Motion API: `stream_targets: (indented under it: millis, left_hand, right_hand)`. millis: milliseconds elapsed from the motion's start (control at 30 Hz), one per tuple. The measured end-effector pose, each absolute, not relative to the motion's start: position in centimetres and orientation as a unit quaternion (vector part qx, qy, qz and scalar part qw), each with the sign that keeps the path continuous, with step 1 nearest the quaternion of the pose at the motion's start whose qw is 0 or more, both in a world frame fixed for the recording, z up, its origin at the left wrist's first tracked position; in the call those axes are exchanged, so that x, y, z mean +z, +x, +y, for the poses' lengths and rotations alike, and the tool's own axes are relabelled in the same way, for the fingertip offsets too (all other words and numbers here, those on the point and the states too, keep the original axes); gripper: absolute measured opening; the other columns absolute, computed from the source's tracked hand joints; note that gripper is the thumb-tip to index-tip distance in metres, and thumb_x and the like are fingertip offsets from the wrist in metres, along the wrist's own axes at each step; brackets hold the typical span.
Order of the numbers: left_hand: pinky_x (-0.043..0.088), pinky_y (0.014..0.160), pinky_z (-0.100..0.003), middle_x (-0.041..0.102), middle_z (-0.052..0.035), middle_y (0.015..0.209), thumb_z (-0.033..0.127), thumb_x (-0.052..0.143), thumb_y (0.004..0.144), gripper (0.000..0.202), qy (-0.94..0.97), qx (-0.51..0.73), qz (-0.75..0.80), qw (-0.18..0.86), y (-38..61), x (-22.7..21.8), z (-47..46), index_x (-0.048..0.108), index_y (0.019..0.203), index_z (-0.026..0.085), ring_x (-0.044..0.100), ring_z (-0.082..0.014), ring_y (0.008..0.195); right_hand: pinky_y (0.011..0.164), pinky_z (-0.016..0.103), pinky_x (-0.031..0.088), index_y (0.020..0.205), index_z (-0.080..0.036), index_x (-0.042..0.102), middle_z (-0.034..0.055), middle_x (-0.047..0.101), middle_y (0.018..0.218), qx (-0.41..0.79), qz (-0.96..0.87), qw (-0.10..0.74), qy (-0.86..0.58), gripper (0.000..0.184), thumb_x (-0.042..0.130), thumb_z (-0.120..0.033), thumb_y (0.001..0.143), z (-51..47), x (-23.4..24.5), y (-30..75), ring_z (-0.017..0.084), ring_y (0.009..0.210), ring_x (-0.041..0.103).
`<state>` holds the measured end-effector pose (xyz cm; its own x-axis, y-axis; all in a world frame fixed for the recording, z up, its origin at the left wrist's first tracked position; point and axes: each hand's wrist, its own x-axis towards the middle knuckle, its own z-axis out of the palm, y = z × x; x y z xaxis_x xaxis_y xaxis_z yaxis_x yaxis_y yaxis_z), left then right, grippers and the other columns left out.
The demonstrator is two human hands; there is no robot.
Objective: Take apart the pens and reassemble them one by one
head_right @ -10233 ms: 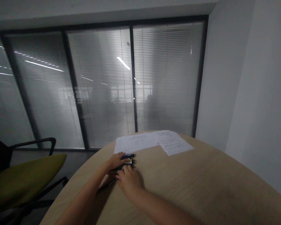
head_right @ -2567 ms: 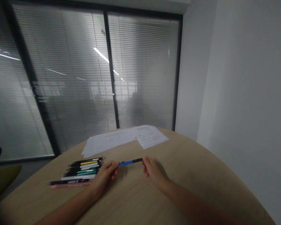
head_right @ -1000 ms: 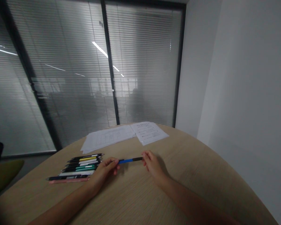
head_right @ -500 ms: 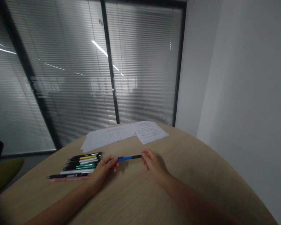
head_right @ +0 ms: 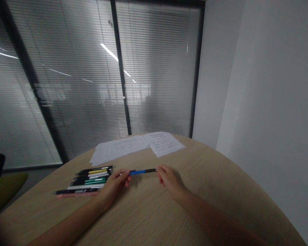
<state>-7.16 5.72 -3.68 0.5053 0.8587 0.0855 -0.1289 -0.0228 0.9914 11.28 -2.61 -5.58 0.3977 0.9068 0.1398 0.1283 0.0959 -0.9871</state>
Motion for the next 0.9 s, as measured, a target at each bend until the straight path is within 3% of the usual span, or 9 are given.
stream_targets:
  millis: [133, 367, 767, 900]
  left_hand:
    - [0.032, 0.048, -0.020, 0.056, 0.0023, 0.054, 0.036, 0.065, 0.062, 0.024, 0.598, 0.394, 0.305, 0.628, -7.20, -3.89, 5.93, 0.056, 0.060, 0.015, 0.045, -0.0086, 0.044]
    - [0.032, 0.048, -0.020, 0.056, 0.0024, 0.053, 0.037, 0.066, 0.060, 0.025, 0.598, 0.395, 0.304, 0.628, -7.14, -3.53, 5.63, 0.055, 0.059, 0.015, 0.044, -0.0084, 0.044]
    - [0.030, 0.044, -0.019, 0.055, 0.0026, 0.051, 0.039, 0.067, 0.058, 0.027, 0.595, 0.399, 0.322, 0.619, -7.05, -3.71, 5.93, 0.055, 0.057, 0.015, 0.042, -0.0077, 0.041]
    - [0.031, 0.044, -0.020, 0.056, 0.0018, 0.052, 0.040, 0.068, 0.057, 0.028, 0.593, 0.400, 0.320, 0.621, -7.03, -3.57, 5.87, 0.055, 0.056, 0.015, 0.043, -0.0076, 0.041]
  right_hand:
    - [0.038, 0.019, 0.024, 0.066, -0.020, 0.045, -0.0071, 0.041, 0.047, 0.334, -0.444, 0.595, -0.581, 0.013, 0.046, -0.031, 0.072, -2.58, -5.60, 11.33, 0.007, 0.039, 0.037]
    - [0.036, 0.019, 0.025, 0.058, -0.018, 0.043, -0.0056, 0.040, 0.044, 0.343, -0.424, 0.579, -0.606, 0.032, 0.036, -0.041, 0.079, -2.18, -5.99, 11.30, 0.006, 0.035, 0.036]
    - [0.036, 0.018, 0.024, 0.065, -0.020, 0.040, -0.0089, 0.039, 0.043, 0.325, -0.448, 0.588, -0.590, 0.019, 0.041, -0.034, 0.078, -2.45, -5.67, 11.17, 0.006, 0.034, 0.035]
    - [0.036, 0.019, 0.027, 0.066, -0.019, 0.042, -0.0057, 0.044, 0.049, 0.327, -0.438, 0.590, -0.594, 0.025, 0.037, -0.040, 0.080, -2.32, -5.71, 11.08, 0.006, 0.037, 0.040]
